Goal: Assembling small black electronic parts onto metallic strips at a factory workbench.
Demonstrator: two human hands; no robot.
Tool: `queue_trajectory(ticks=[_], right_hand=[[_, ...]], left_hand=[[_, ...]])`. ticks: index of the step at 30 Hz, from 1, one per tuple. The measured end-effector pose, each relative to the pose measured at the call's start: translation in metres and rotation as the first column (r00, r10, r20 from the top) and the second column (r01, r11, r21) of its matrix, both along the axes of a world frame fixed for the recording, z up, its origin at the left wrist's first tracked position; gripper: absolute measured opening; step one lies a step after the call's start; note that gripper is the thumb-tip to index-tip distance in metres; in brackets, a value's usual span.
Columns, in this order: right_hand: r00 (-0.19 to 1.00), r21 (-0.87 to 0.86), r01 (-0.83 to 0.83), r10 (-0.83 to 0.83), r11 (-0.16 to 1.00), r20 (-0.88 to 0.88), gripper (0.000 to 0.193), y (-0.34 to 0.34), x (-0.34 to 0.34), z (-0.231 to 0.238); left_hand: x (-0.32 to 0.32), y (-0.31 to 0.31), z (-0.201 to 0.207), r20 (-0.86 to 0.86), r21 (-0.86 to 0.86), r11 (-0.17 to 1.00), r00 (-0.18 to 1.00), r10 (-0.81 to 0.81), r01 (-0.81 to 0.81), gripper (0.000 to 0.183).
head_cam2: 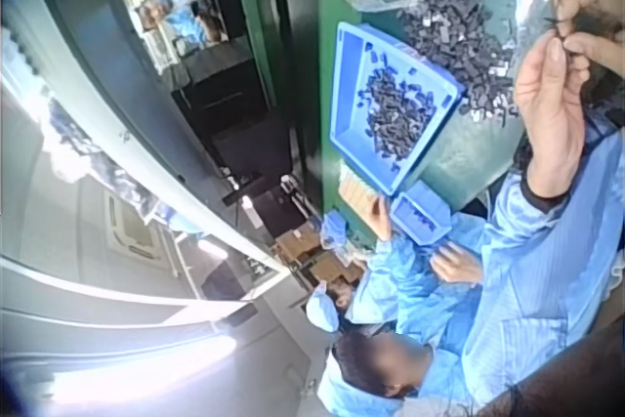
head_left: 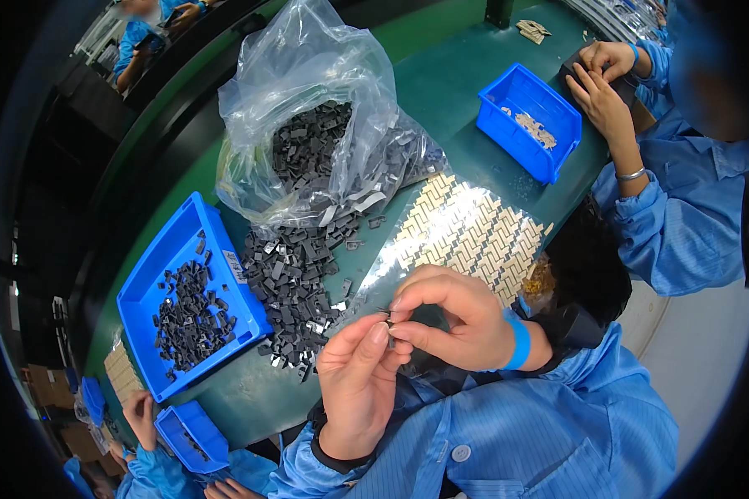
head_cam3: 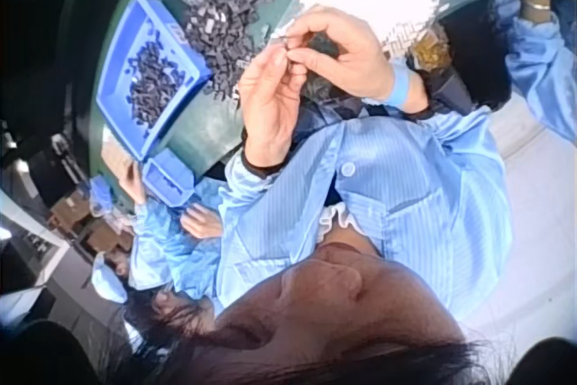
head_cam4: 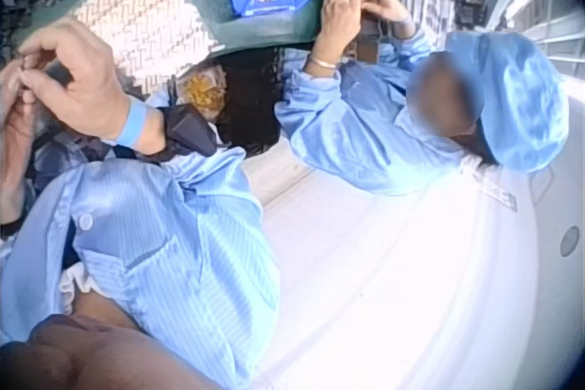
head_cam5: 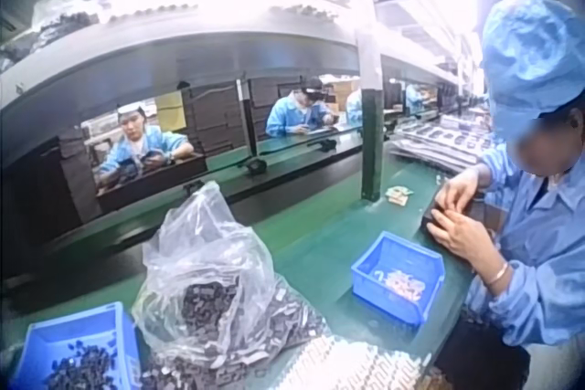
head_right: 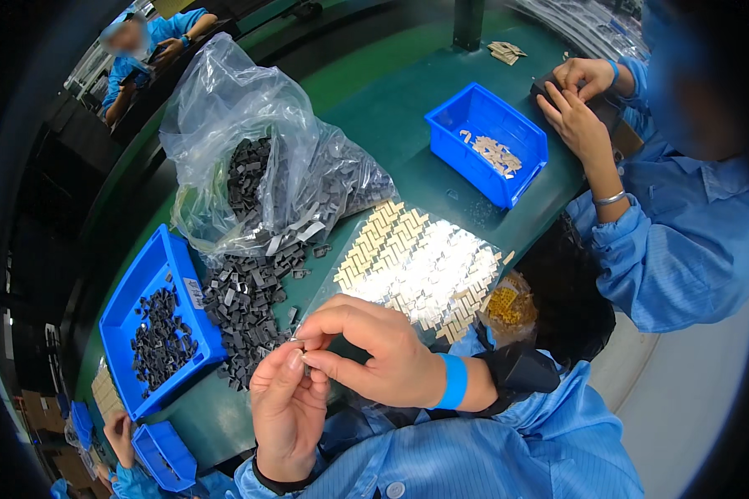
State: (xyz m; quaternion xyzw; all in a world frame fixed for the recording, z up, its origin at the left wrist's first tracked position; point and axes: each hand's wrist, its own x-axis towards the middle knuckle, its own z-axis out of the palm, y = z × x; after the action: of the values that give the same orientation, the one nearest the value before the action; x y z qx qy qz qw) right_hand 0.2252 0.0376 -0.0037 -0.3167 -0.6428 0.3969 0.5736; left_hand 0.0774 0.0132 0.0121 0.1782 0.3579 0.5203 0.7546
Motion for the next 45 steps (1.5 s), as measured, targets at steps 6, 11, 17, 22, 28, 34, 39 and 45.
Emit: queue_trajectory(ticks=[6,11,17,22,28,34,39,45], right_hand=[[0.999,-0.013,0.037,-0.037,0.999,0.022,0.022,-0.002,0.000,-0.004],[0.955,-0.226,-0.086,0.016,0.970,-0.297,0.017,-0.009,-0.008,-0.004],[0.879,-0.332,-0.209,0.029,0.920,-0.475,0.006,-0.015,-0.010,-0.004],[0.840,-0.379,-0.235,-0.009,0.895,-0.543,0.003,-0.016,-0.012,-0.002],[0.852,-0.372,-0.201,-0.026,0.906,-0.522,0.003,-0.015,-0.015,-0.006],[0.859,-0.369,-0.195,-0.023,0.909,-0.511,0.002,-0.016,-0.014,-0.007],[0.871,-0.387,-0.192,-0.025,0.902,-0.490,0.002,-0.018,-0.013,-0.005],[0.881,-0.387,-0.167,-0.039,0.907,-0.471,0.005,-0.019,-0.015,-0.005]], left_hand=[[-0.002,-0.002,0.001,-0.105,0.110,0.992,0.993,-0.052,0.063,0.028],[-0.007,-0.001,-0.008,-0.120,0.241,0.969,0.992,-0.029,0.057,0.027],[-0.005,-0.004,-0.010,-0.242,0.280,0.959,0.970,0.027,0.043,0.025],[-0.004,-0.005,-0.011,-0.291,0.297,0.954,0.956,0.045,0.045,0.025],[-0.003,-0.005,-0.011,-0.337,0.334,0.941,0.940,0.059,0.061,0.026],[-0.004,-0.005,-0.013,-0.313,0.342,0.938,0.948,0.050,0.063,0.026],[-0.004,-0.006,-0.012,-0.329,0.350,0.935,0.942,0.059,0.064,0.026],[-0.004,-0.007,-0.010,-0.331,0.349,0.935,0.942,0.062,0.061,0.025]])
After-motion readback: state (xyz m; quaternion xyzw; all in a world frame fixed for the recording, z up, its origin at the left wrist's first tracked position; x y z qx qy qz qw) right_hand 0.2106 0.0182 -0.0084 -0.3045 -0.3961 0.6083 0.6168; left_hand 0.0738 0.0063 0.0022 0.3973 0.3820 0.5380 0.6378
